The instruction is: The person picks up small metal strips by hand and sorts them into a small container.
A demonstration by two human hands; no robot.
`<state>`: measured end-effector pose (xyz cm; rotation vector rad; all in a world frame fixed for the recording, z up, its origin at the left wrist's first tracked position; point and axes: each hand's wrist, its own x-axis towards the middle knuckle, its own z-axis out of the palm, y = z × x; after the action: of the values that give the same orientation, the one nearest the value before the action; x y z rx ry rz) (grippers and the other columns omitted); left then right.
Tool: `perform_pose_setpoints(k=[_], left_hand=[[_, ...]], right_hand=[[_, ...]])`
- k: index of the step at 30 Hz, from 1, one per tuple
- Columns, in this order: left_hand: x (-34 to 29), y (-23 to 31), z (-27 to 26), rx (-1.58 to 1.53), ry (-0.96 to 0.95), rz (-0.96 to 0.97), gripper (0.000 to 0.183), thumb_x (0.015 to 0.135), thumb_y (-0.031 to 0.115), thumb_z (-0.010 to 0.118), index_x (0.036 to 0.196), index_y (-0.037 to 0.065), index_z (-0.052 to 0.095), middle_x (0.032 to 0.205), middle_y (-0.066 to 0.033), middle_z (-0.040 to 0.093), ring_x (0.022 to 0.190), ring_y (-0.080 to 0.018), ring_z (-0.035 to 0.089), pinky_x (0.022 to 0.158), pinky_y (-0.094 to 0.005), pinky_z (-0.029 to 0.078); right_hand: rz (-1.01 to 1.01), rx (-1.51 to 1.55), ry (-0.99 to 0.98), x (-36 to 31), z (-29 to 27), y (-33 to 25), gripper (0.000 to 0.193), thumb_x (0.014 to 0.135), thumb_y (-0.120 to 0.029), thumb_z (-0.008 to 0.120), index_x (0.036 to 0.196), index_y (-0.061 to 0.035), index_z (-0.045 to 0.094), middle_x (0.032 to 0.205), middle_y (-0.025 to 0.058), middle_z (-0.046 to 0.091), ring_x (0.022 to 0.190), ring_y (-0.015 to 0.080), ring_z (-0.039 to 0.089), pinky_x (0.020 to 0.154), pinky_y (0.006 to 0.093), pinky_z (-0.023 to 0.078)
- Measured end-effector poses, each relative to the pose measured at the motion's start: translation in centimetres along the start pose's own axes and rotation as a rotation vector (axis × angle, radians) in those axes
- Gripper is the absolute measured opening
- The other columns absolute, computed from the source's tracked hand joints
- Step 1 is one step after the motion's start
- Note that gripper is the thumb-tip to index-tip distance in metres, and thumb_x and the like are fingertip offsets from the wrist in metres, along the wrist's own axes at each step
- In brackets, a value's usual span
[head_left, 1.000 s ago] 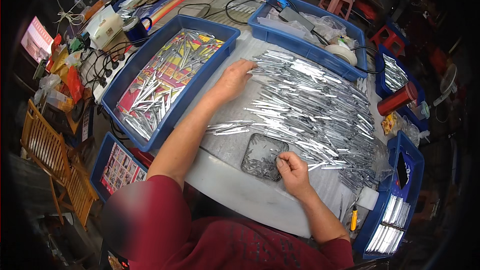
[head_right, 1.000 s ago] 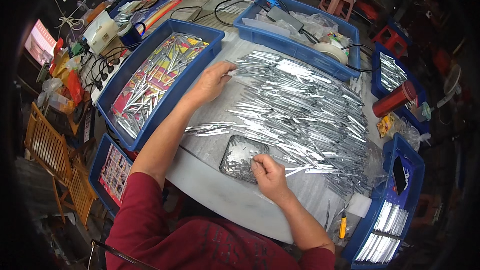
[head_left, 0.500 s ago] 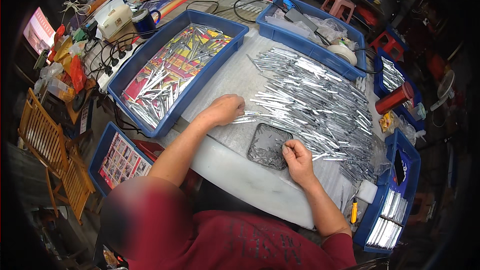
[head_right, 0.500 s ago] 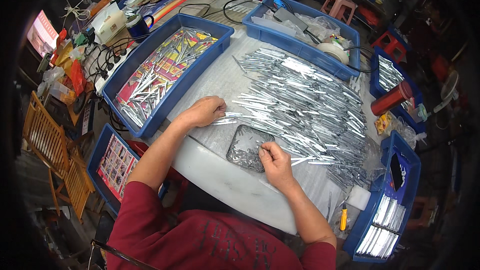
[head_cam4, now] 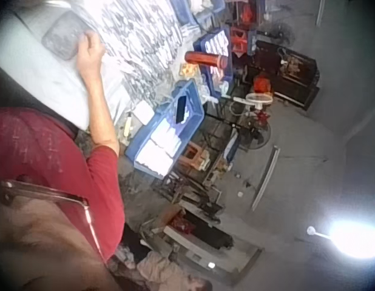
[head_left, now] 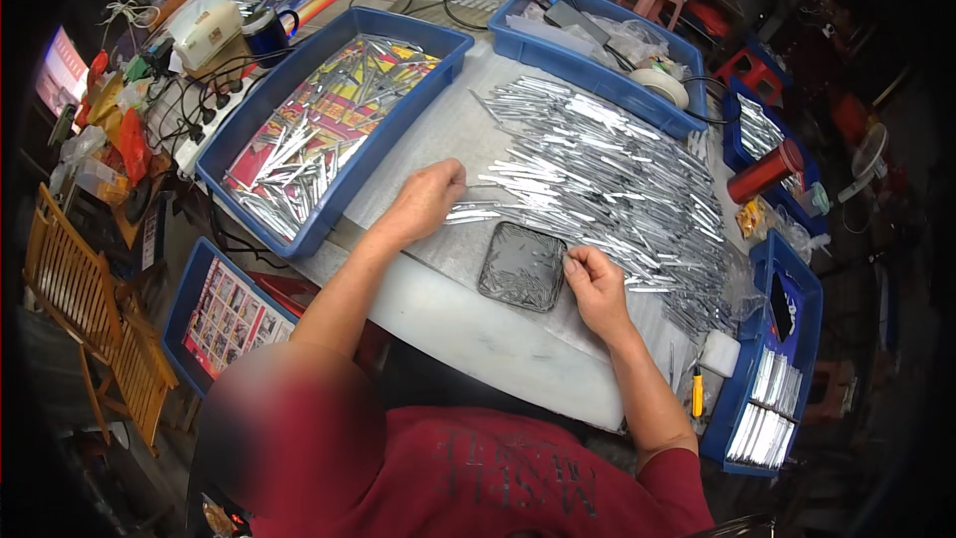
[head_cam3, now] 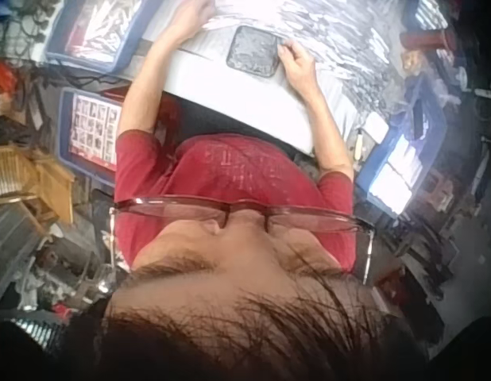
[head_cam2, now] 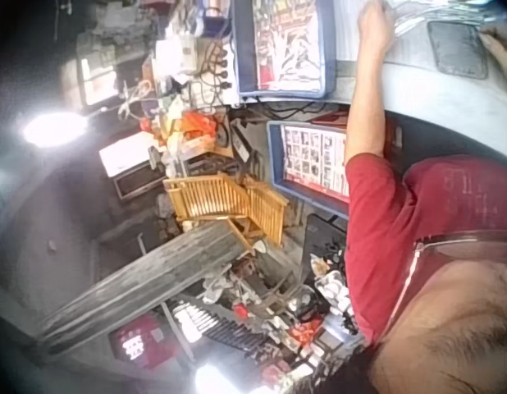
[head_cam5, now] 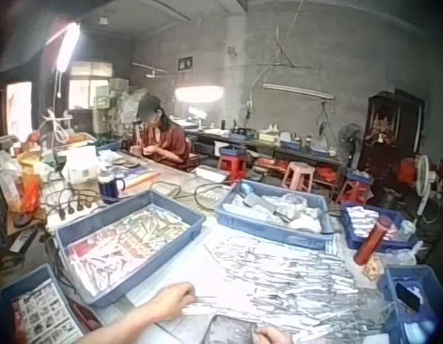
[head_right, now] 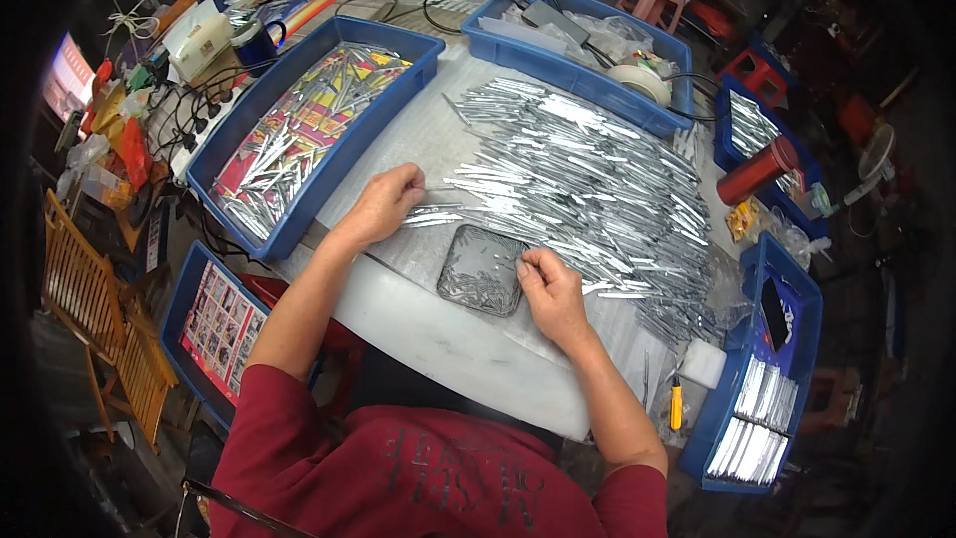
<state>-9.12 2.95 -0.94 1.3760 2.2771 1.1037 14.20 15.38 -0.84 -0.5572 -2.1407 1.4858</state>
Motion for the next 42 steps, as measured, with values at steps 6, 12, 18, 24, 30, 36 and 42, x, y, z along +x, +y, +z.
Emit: perform_pose_setpoints(k=[6,12,18,24,30,36,42], left_hand=[[-2.8,2.2,-0.1,-0.535,-0.021,-0.143,0.009,0.083,0.004,0.049,0.09,-0.001,0.052,0.069,-0.0018,0.052,0.063,-0.009,0.051,0.059,-0.0239,0.043],[-6.4,2.9,0.4,-1.022,-0.081,-0.108,0.014,0.086,0.01,0.049,0.095,-0.001,0.051,0.075,-0.0028,0.051,0.065,-0.009,0.05,0.062,-0.0225,0.041],[-8.5,2.7,0.8,-1.037,-0.136,-0.121,0.014,0.087,0.014,0.048,0.095,0.002,0.049,0.074,0.0011,0.047,0.06,-0.005,0.039,0.056,-0.0177,0.035],[-9.6,2.8,1.4,-1.037,-0.154,-0.16,0.015,0.086,0.013,0.05,0.095,0.002,0.048,0.074,0.0006,0.047,0.06,-0.0055,0.04,0.054,-0.0177,0.034],[-10.0,2.9,1.4,-1.02,-0.153,-0.167,0.017,0.086,0.013,0.048,0.098,0.001,0.049,0.074,0.0021,0.047,0.061,-0.0034,0.039,0.055,-0.017,0.034],[-10.4,2.8,1.3,-1.033,-0.096,-0.166,0.016,0.086,0.014,0.05,0.095,0.001,0.05,0.072,0.0004,0.048,0.062,-0.0062,0.042,0.056,-0.0194,0.036],[-10.5,2.8,1.6,-1.049,-0.114,-0.176,0.016,0.085,0.013,0.051,0.096,0.001,0.049,0.073,0.0007,0.048,0.063,-0.0053,0.041,0.056,-0.0183,0.035]], right_hand=[[-0.048,-0.252,0.009,0.8,-1.0,0.4,0.012,0.078,-0.009,0.055,0.082,0.0025,0.056,0.064,0.0081,0.054,0.055,0.015,0.049,0.051,0.0269,0.039],[-0.178,-0.49,-0.117,1.4,-0.6,0.0,0.009,0.074,-0.008,0.057,0.079,-0.0001,0.057,0.073,0.0121,0.055,0.073,0.0271,0.052,0.067,0.0356,0.041],[-0.295,-0.711,-0.266,1.0,0.3,-0.1,0.01,0.072,-0.011,0.06,0.079,-0.0035,0.057,0.074,0.01,0.052,0.075,0.0258,0.049,0.069,0.0364,0.036],[-0.399,-0.892,-0.264,0.8,1.8,-0.8,0.013,0.069,-0.015,0.063,0.076,-0.0074,0.056,0.072,0.0066,0.051,0.073,0.0235,0.048,0.066,0.0356,0.031],[-0.42,-0.84,-0.158,1.8,2.0,0.5,0.01,0.07,-0.011,0.061,0.077,-0.0071,0.056,0.07,0.0069,0.053,0.071,0.0229,0.05,0.066,0.035,0.032],[-0.324,-0.759,-0.192,2.0,0.6,0.3,0.008,0.073,-0.008,0.058,0.081,-0.0044,0.058,0.074,0.0076,0.055,0.074,0.0235,0.051,0.068,0.034,0.035],[-0.302,-0.741,-0.185,1.9,0.4,0.7,0.008,0.074,-0.008,0.057,0.081,-0.0036,0.058,0.074,0.0083,0.055,0.075,0.0237,0.051,0.068,0.0347,0.035]])
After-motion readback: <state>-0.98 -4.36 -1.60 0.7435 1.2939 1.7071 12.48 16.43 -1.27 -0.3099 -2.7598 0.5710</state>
